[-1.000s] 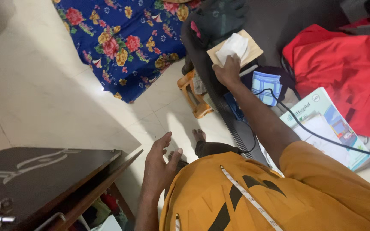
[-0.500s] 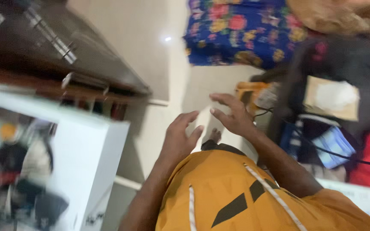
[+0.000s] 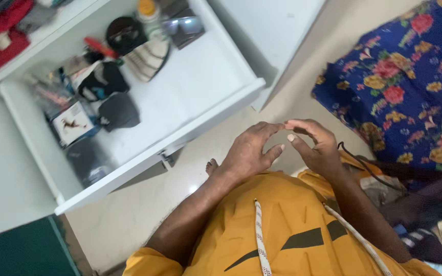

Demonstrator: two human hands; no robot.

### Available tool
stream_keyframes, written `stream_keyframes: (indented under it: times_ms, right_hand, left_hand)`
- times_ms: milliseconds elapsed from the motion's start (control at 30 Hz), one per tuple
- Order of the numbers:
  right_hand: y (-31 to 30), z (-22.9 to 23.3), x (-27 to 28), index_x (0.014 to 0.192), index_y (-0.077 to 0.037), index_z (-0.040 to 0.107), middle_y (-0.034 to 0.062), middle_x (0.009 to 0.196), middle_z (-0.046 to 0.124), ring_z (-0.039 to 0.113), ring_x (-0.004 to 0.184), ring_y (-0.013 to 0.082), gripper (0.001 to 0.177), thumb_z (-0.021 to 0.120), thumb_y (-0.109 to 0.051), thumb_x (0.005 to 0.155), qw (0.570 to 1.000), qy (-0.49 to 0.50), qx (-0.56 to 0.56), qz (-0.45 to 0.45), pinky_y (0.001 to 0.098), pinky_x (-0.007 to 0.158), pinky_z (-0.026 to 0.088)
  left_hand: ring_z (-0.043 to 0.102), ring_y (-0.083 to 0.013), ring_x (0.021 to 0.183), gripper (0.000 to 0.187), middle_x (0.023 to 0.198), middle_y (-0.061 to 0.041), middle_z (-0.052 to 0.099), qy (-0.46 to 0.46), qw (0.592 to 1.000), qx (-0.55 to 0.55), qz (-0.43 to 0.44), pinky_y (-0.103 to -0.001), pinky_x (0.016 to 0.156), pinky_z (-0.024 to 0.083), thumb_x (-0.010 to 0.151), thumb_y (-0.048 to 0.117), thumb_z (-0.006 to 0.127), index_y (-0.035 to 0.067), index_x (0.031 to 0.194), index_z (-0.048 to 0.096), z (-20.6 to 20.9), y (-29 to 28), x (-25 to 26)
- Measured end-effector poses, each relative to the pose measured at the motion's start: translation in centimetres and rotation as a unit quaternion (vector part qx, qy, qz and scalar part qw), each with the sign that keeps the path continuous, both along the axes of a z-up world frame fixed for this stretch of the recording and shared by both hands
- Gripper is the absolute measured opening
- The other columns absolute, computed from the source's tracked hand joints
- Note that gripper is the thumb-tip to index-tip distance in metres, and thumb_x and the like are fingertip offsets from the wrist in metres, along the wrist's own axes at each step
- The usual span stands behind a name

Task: The person repeatedly opens a white drawer, removes various items including gloves, socks, a box, a pouch, a wallet, and containers, and places them on a nearby chair. The person handles each item individually, inspecting it briefly before setting it down.

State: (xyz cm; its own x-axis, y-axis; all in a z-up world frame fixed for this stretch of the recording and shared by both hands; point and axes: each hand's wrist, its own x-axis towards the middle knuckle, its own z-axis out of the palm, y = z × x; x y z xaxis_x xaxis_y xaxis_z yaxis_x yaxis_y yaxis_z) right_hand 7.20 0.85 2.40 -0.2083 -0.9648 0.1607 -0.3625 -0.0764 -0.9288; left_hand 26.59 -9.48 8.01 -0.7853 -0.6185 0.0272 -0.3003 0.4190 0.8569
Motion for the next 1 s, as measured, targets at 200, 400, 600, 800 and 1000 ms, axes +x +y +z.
stream_keyframes:
  times_ms: [200, 400, 600, 800, 1000]
  right_hand:
    - [-8.0, 2.6, 8.5, 0.129, -0.001, 0.066, 0.0129, 0.125, 0.071, 0.069, 0.116, 0.021, 0.031, 0.069, -0.008, 0.099, 0.996, 0.052, -0.033, 0.068, 0.0333, 0.101, 0.056]
    - [-17.3, 2.6, 17.7, 0.126, -0.002, 0.068, 0.0135, 0.119, 0.073, 0.074, 0.106, 0.0218, 0.023, 0.068, -0.012, 0.105, 0.985, 0.123, -0.068, 0.098, 0.033, 0.095, 0.061]
    - [-28.0, -0.9, 27.2, 0.125, 0.0, 0.066, 0.0122, 0.115, 0.073, 0.073, 0.098, 0.018, 0.035, 0.074, -0.019, 0.096, 0.974, 0.075, 0.101, 0.19, 0.0305, 0.088, 0.061]
    - [-34.4, -8.3, 33.2, 0.134, -0.003, 0.059, 0.0134, 0.128, 0.068, 0.067, 0.114, 0.0218, 0.053, 0.077, -0.026, 0.089, 0.945, 0.081, 0.279, 0.15, 0.0343, 0.096, 0.055]
    - [-36.6, -13.4, 34.9, 0.136, 0.002, 0.053, 0.0171, 0.123, 0.067, 0.066, 0.111, 0.0241, 0.061, 0.079, -0.021, 0.085, 0.939, -0.022, 0.327, 0.103, 0.035, 0.089, 0.056]
  left_hand:
    - [0.067, -0.0345, 0.118, 0.043, 0.13, -0.02, 0.068, 0.017, 0.996, -0.004, 0.085, -0.043, 0.102, 0.054, 0.092, 0.018, 0.073, 0.004, 0.132, 0.063, 0.7, -5.2, 11.1]
    - [0.064, -0.033, 0.123, 0.047, 0.131, -0.018, 0.067, -0.052, 0.969, -0.05, 0.237, -0.046, 0.106, 0.053, 0.09, 0.023, 0.075, 0.005, 0.133, 0.063, -3.0, -11.7, 21.5]
    - [0.055, -0.0403, 0.132, 0.071, 0.146, -0.023, 0.052, -0.268, 0.928, 0.037, 0.255, -0.051, 0.107, 0.05, 0.087, 0.036, 0.076, 0.004, 0.146, 0.052, -6.5, -15.7, 30.5]
    - [0.044, -0.0464, 0.137, 0.078, 0.151, -0.031, 0.038, -0.287, 0.921, 0.032, 0.262, -0.057, 0.104, 0.047, 0.086, 0.037, 0.078, -0.001, 0.146, 0.046, -9.5, -17.0, 34.0]
    - [0.048, -0.0457, 0.136, 0.079, 0.153, -0.032, 0.039, -0.256, 0.926, 0.046, 0.273, -0.054, 0.103, 0.051, 0.084, 0.036, 0.079, -0.003, 0.145, 0.048, -11.4, -16.5, 35.3]
